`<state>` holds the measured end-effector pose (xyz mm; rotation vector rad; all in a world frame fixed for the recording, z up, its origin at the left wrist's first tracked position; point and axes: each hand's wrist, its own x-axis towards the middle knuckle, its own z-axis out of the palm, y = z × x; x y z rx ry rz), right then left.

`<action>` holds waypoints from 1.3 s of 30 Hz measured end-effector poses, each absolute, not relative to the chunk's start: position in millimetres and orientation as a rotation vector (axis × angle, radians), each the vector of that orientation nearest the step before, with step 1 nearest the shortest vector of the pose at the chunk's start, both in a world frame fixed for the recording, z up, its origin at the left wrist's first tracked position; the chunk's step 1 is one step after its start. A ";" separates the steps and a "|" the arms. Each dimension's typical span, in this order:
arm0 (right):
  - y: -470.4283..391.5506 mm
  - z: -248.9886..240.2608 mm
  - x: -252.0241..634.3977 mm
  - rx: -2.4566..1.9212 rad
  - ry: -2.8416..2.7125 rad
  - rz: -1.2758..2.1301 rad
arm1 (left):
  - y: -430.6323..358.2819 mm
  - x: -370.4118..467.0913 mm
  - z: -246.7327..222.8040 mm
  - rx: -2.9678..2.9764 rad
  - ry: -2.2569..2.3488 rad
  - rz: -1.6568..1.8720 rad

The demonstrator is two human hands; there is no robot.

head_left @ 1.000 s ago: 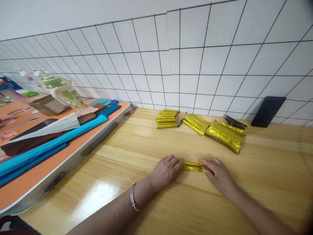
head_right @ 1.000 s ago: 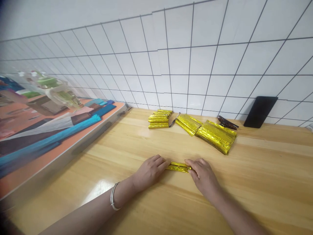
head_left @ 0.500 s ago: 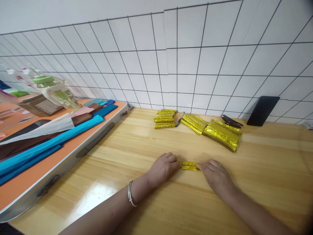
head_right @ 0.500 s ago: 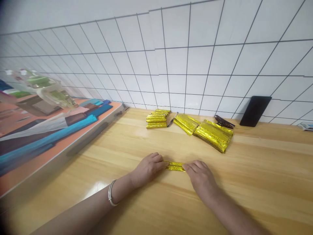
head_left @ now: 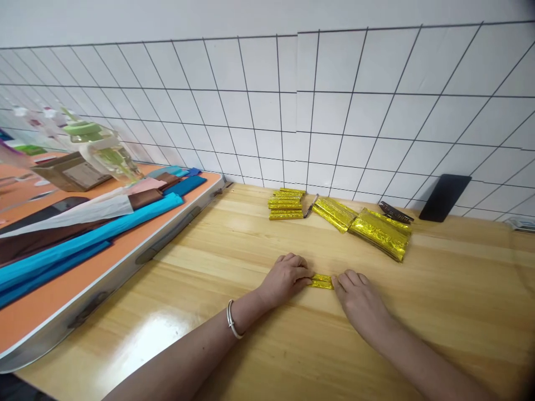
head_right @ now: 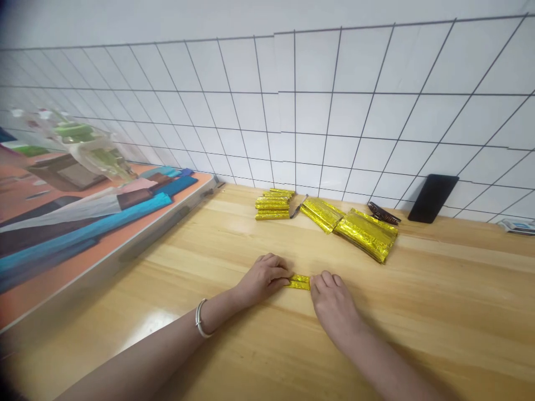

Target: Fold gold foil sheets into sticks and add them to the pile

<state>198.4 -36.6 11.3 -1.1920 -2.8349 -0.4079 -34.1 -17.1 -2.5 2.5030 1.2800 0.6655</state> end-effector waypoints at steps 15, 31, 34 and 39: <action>-37.7 -5.3 178.5 -1.197 -2.866 0.047 | -3.2 -50.1 -1.8 2.161 1.099 0.864; -38.4 -13.0 180.3 -1.205 -2.821 0.107 | -59.1 -55.4 22.1 2.639 1.153 0.224; -39.5 -11.7 180.6 -1.220 -2.817 0.110 | -57.1 -41.9 26.0 2.624 1.184 0.268; -40.1 -8.7 178.2 -1.200 -2.836 0.127 | -60.1 -9.4 14.9 2.640 1.124 0.380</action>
